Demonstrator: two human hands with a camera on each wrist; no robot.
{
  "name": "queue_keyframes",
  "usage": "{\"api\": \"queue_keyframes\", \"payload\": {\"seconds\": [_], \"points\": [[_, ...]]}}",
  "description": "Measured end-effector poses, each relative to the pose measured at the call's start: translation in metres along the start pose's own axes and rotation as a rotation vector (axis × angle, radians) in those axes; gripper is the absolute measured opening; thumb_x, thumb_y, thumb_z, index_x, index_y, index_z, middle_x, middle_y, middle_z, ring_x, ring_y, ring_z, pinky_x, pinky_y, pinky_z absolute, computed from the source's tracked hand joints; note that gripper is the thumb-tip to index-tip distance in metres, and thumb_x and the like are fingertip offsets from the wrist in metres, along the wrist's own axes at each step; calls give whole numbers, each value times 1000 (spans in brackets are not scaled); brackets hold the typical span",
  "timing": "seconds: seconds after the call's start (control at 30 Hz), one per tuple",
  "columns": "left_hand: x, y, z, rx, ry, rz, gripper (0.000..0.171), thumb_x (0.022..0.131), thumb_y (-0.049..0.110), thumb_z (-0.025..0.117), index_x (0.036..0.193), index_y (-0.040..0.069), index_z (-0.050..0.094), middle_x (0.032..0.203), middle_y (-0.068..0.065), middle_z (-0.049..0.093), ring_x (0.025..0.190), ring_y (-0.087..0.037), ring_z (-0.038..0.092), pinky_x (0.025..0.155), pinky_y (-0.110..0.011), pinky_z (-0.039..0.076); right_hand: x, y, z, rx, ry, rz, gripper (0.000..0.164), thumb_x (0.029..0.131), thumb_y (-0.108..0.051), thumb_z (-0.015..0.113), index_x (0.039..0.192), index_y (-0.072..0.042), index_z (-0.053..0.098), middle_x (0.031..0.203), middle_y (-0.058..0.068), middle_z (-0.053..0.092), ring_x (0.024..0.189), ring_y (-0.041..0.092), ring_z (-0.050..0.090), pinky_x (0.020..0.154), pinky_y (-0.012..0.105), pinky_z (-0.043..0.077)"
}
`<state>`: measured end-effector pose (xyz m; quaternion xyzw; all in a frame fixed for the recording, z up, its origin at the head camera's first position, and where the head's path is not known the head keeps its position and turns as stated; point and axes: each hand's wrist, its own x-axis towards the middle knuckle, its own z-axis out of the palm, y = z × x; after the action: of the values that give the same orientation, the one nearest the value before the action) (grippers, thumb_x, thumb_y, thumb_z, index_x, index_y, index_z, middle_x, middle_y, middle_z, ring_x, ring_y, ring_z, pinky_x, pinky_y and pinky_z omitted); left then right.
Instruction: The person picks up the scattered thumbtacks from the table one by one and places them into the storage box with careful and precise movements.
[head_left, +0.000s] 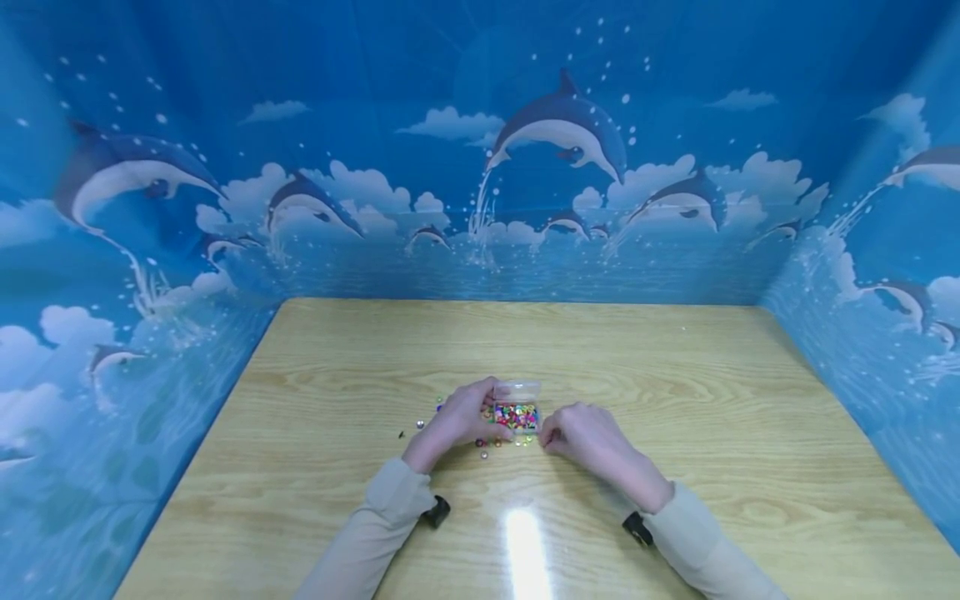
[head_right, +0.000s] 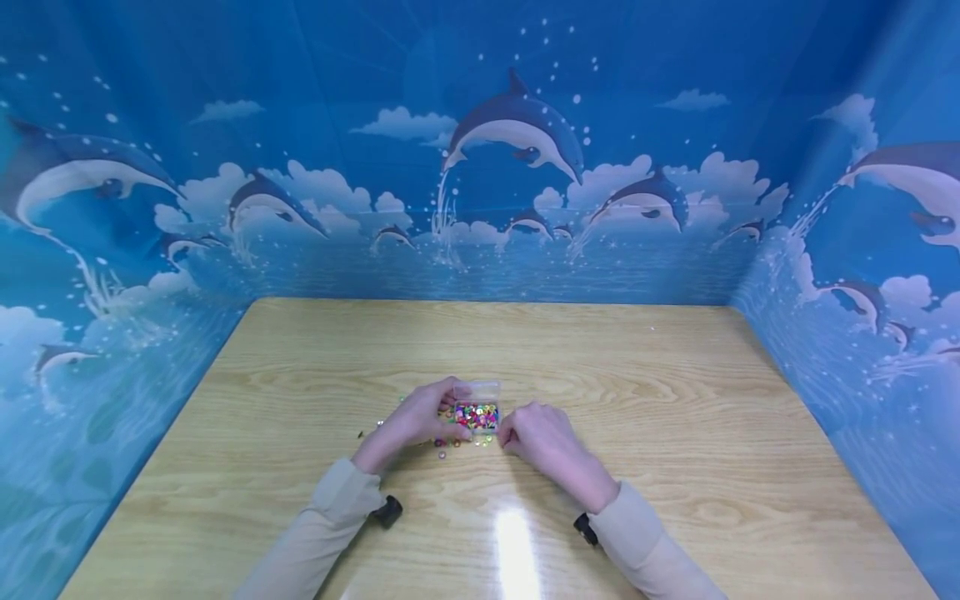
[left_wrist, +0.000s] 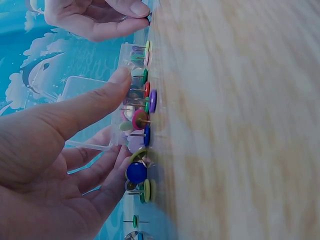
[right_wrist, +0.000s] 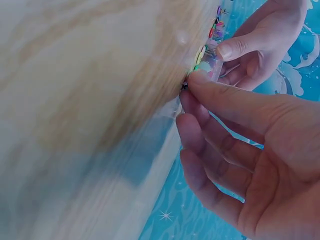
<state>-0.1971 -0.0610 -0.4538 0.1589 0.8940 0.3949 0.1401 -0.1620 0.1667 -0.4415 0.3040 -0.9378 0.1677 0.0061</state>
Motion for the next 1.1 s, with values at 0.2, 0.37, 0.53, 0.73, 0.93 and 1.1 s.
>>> {"api": "queue_keyframes", "payload": {"seconds": [0.2,0.37,0.53,0.73,0.93,1.1], "points": [[1,-1,0,-1,2,0,65,72,23,92,128,12,61,117,-8,66,108,-25,62,97,-43,53,2,1,2,14,-15,78,10,81,-10,82,81,-15,75,76,-5,71,62,3,58,56,16,48],[0,-1,0,4,1,-5,66,72,25,92,130,12,60,119,-8,66,110,-25,61,99,-43,52,4,2,2,46,-96,202,8,86,-11,77,83,-13,70,72,-7,64,63,6,55,61,24,52],[0,-1,0,4,0,-11,66,72,25,92,129,13,60,119,-8,66,109,-25,61,98,-43,53,5,3,0,66,-102,207,7,87,-6,72,83,-11,68,69,-7,61,58,6,52,58,23,49],[0,-1,1,1,-5,-7,66,73,24,91,130,13,60,118,-7,66,107,-24,61,96,-42,53,12,-1,-2,95,27,132,5,88,-11,74,86,-13,70,75,-7,68,53,1,48,49,17,44],[0,-1,1,16,-5,10,68,73,26,91,132,13,60,121,-9,66,110,-26,62,98,-44,53,20,-9,-3,121,114,62,4,89,-13,75,90,-12,71,82,-5,71,49,0,40,44,18,39],[0,-1,0,21,4,30,65,74,25,91,129,11,60,119,-9,67,109,-26,62,97,-43,53,22,-10,-1,115,138,37,8,86,-11,78,91,-15,73,87,-3,73,51,-2,41,46,17,40]]}}
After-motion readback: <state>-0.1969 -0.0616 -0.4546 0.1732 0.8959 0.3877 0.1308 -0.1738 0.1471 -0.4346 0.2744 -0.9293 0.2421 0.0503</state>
